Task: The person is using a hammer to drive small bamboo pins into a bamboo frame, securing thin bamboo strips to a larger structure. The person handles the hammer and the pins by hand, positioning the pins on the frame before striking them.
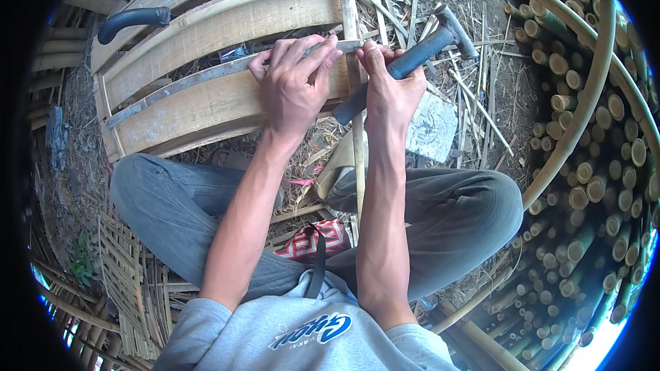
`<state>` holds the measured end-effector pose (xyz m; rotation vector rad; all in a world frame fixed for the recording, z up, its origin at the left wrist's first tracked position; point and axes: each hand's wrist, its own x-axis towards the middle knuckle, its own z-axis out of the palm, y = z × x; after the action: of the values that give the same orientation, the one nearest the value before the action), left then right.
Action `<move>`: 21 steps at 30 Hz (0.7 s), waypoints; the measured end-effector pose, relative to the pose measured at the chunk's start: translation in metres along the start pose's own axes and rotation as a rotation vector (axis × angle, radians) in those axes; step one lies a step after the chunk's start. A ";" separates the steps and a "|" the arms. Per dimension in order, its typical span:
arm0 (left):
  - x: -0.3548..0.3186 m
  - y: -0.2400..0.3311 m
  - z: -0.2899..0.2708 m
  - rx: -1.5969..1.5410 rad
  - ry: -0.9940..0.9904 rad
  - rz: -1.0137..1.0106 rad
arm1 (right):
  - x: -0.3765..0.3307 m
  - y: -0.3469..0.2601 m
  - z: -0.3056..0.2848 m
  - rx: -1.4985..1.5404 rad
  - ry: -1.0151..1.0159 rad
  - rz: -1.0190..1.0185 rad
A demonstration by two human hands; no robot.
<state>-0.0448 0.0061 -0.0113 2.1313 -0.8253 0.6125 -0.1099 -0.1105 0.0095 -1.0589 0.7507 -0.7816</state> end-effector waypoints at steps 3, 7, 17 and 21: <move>0.000 -0.001 -0.003 0.005 -0.001 -0.002 | -0.003 -0.002 0.006 -0.052 0.000 -0.031; -0.001 -0.001 -0.002 -0.002 0.003 -0.012 | -0.004 -0.007 0.005 -0.104 -0.016 -0.039; -0.001 -0.001 -0.001 0.000 0.002 -0.014 | -0.008 -0.002 0.008 -0.158 -0.026 -0.162; 0.002 0.004 -0.006 -0.046 -0.049 -0.074 | -0.009 -0.002 0.007 -0.241 -0.084 -0.185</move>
<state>-0.0468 0.0080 -0.0045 2.1325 -0.7758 0.5001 -0.1087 -0.1005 0.0149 -1.3855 0.6937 -0.8120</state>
